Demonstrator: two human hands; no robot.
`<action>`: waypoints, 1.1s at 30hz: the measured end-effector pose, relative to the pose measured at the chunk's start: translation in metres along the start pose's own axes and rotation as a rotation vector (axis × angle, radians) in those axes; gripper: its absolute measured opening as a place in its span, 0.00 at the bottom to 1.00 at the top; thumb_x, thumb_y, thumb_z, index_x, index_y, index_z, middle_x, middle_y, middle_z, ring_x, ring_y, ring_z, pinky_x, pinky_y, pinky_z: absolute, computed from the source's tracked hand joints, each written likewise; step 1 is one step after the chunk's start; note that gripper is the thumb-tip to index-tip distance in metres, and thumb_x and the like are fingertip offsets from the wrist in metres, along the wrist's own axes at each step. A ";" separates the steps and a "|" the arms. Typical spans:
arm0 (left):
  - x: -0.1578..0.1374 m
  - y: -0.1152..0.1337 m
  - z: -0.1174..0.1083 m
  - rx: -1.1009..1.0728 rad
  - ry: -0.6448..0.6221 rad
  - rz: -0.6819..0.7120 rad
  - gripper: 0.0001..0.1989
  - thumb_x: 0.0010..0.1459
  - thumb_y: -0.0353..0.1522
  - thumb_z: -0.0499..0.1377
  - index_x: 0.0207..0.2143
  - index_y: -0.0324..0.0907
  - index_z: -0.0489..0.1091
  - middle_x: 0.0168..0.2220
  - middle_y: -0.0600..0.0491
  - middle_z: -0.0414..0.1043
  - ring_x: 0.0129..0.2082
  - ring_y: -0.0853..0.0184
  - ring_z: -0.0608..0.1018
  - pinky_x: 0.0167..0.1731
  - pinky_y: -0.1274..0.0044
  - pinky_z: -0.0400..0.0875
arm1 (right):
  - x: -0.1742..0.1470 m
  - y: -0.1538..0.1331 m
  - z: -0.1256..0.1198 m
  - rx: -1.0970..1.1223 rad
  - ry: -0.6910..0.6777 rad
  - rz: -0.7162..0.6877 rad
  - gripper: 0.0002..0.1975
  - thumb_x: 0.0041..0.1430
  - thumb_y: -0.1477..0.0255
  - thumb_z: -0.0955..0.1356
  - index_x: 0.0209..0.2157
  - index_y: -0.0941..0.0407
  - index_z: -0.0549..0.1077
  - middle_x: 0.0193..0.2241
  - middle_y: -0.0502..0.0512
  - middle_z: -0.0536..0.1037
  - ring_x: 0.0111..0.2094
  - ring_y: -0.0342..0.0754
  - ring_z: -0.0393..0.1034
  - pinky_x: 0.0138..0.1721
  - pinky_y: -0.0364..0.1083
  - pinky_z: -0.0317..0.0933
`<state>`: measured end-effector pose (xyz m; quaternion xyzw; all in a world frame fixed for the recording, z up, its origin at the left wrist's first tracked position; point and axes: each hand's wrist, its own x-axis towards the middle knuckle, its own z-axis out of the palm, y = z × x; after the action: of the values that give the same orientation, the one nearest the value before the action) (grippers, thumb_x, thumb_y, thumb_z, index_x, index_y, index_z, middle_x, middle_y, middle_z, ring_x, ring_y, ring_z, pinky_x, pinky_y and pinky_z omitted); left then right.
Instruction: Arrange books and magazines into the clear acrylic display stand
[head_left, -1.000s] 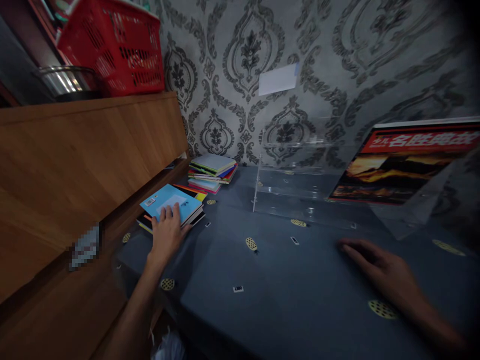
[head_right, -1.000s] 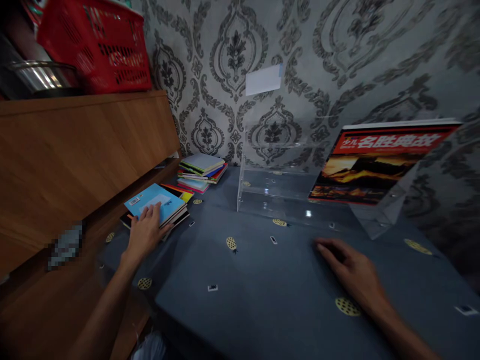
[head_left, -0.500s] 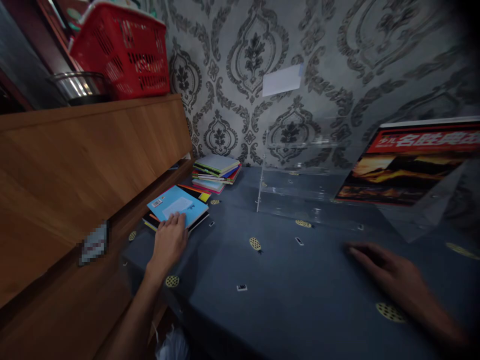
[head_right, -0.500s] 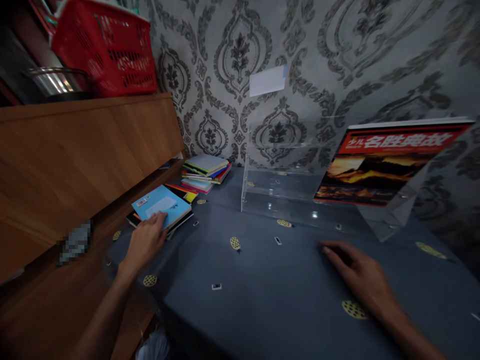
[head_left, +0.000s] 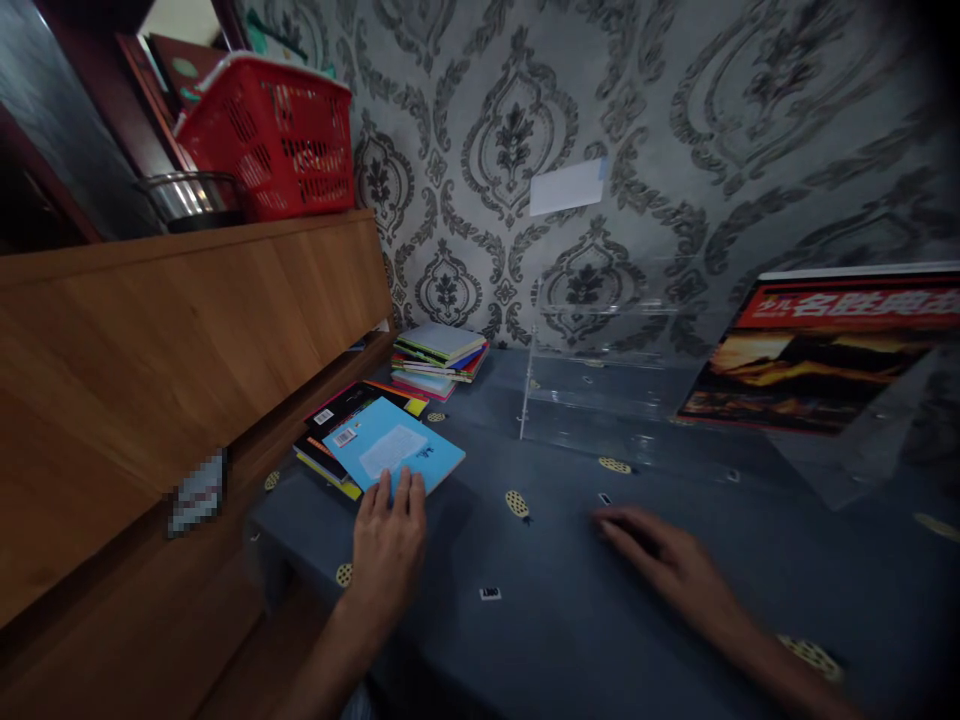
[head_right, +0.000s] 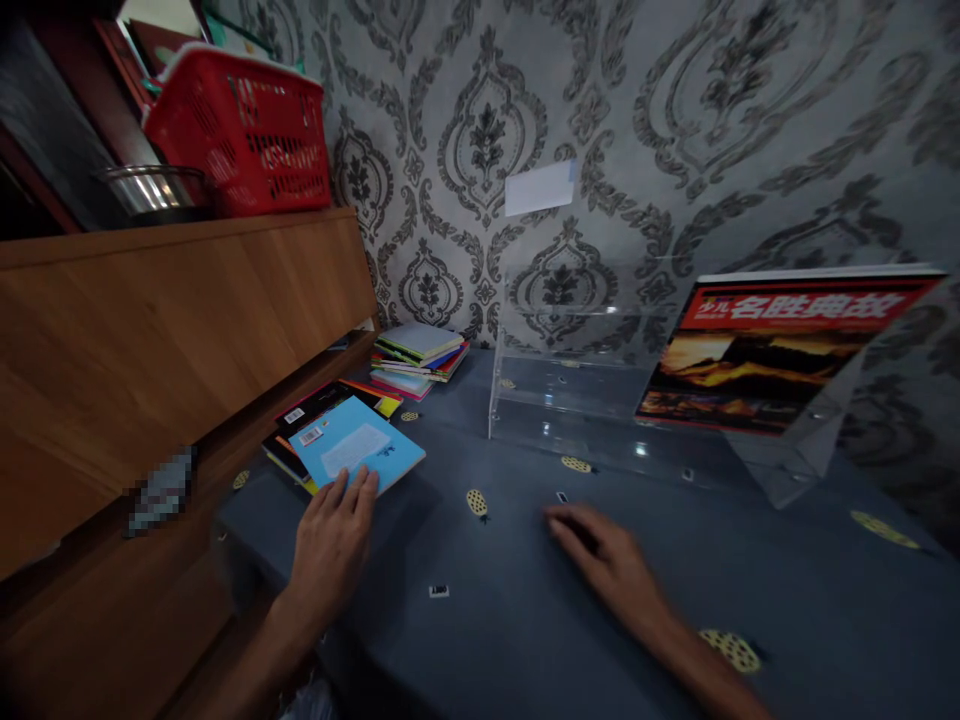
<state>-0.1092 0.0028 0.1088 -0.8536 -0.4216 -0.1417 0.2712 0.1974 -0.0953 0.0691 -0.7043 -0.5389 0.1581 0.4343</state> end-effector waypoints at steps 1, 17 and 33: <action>-0.001 0.004 -0.002 -0.020 0.024 0.013 0.25 0.56 0.19 0.52 0.56 0.37 0.70 0.56 0.45 0.73 0.56 0.52 0.75 0.52 0.63 0.72 | 0.002 -0.013 0.015 0.180 -0.118 0.044 0.27 0.52 0.44 0.66 0.33 0.54 0.79 0.34 0.61 0.82 0.35 0.56 0.78 0.39 0.53 0.73; 0.001 0.019 0.006 -0.526 -0.036 0.201 0.35 0.63 0.50 0.54 0.64 0.36 0.55 0.61 0.39 0.66 0.64 0.55 0.67 0.61 0.57 0.62 | 0.017 -0.081 0.118 1.165 -0.302 0.514 0.15 0.51 0.64 0.75 0.37 0.56 0.74 0.29 0.53 0.82 0.29 0.51 0.79 0.31 0.48 0.75; 0.037 0.014 0.030 -0.683 -0.236 0.428 0.35 0.60 0.52 0.56 0.63 0.43 0.58 0.65 0.42 0.61 0.68 0.58 0.60 0.66 0.57 0.52 | -0.017 -0.014 0.038 0.978 -0.118 0.539 0.14 0.55 0.66 0.73 0.42 0.57 0.74 0.33 0.59 0.83 0.34 0.54 0.80 0.37 0.53 0.76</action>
<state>-0.0751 0.0367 0.0968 -0.9732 -0.1915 -0.1150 -0.0544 0.1561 -0.0931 0.0542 -0.5237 -0.2268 0.5340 0.6238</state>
